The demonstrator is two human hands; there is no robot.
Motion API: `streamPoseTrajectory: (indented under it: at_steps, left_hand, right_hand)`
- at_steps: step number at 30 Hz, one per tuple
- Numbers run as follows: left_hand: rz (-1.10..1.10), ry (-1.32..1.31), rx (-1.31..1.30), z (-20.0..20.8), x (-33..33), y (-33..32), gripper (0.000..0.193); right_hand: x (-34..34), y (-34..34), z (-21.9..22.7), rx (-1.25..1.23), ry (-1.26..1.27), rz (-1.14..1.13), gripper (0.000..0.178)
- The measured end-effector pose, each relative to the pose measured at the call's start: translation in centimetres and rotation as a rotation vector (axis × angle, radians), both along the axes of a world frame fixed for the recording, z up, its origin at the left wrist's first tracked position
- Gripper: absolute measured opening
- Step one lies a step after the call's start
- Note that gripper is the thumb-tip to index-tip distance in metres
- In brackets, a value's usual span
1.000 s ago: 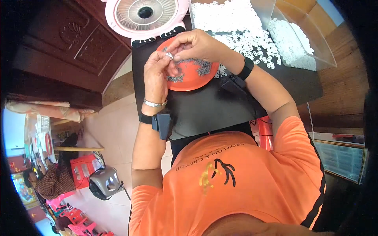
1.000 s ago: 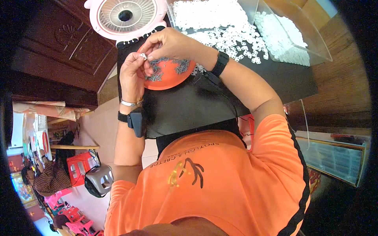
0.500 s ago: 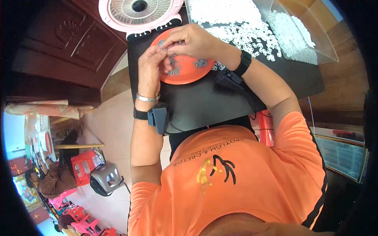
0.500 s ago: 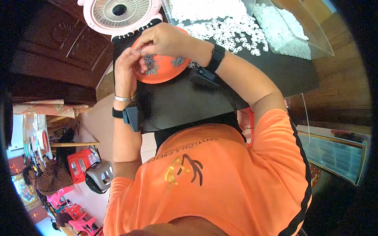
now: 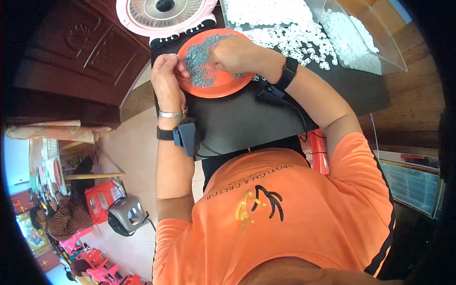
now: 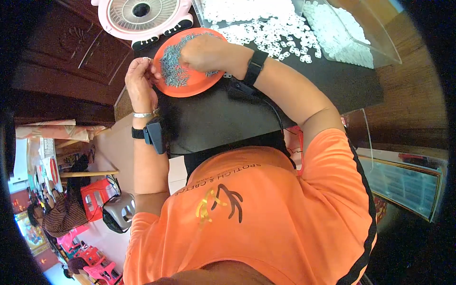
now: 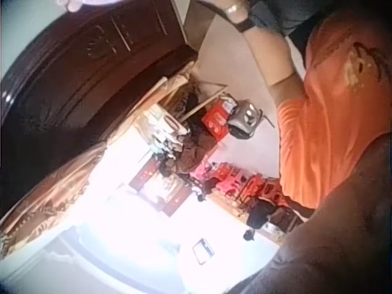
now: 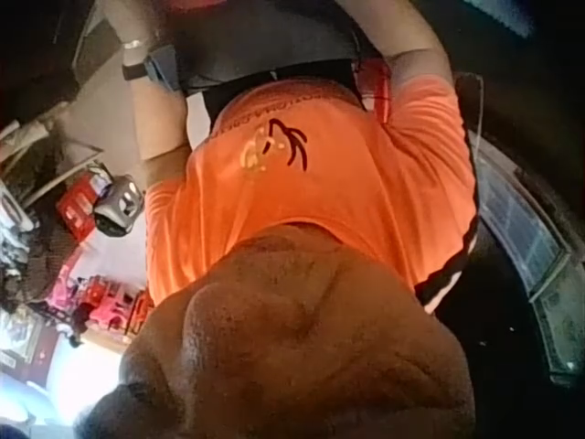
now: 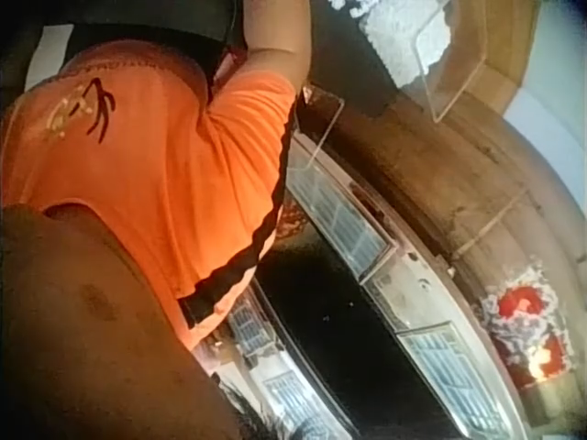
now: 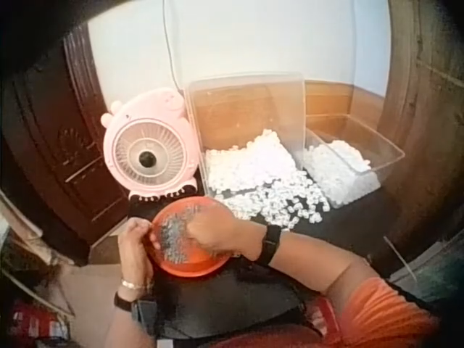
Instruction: Assembling small white plastic components with metal rings at a manual production workstation.
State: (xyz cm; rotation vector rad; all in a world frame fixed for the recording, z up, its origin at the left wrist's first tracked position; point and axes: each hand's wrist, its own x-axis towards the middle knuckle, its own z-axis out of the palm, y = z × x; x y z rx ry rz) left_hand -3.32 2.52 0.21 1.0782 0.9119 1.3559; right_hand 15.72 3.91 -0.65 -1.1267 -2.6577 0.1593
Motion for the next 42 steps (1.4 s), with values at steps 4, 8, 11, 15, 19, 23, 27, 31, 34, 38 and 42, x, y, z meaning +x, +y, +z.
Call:
streamPoseTrajectory:
  at_steps: [4,8,11,15,19,23,27,31,34,38,42]
  left_hand:
    - [0.012,-0.019,-0.019,0.3,0.2,-0.2,0.011]
    - [0.026,0.002,-0.004,0.2,0.1,-0.2,0.013]
    - [-0.009,0.001,-0.001,0.0,0.2,-0.1,0.013]
    - [-0.091,0.079,-0.016,0.1,0.6,-0.4,0.013]
    - [-0.140,0.086,-0.029,-0.2,1.0,-0.8,0.013]
    - [-0.142,0.078,-0.039,-0.1,1.2,-0.8,0.013]
    - [-0.144,0.098,-0.049,-0.2,1.2,-0.8,0.013]
    - [-0.145,0.142,-0.060,0.0,1.4,-1.1,0.014]
    - [-0.173,0.130,-0.043,-0.2,1.4,-1.0,0.014]
    - [-0.174,0.139,-0.048,0.0,1.6,-1.2,0.015]
    - [-0.163,0.197,-0.022,0.2,1.9,-1.5,0.014]
  right_hand:
    - [0.3,0.5,-0.3,0.068,-0.072,-0.045,0.012]
    - [0.1,0.6,0.0,0.048,0.007,-0.122,0.014]
    - [0.2,0.9,0.5,-0.131,0.394,-0.098,0.017]
    - [0.5,1.6,1.1,-0.650,0.806,-0.092,0.018]
    - [0.5,1.1,1.3,-0.847,1.023,-0.085,0.016]
    - [0.4,0.7,1.6,-0.910,1.070,-0.038,0.015]
    - [0.3,0.9,1.6,-0.817,1.022,0.014,0.015]
    - [0.3,0.5,2.6,-0.693,0.907,0.010,0.015]
    - [0.2,0.4,2.5,-0.649,0.890,0.069,0.014]
    - [0.2,0.6,2.3,-0.519,0.886,0.094,0.013]
    - [0.5,0.3,3.1,-0.484,0.867,0.074,0.013]
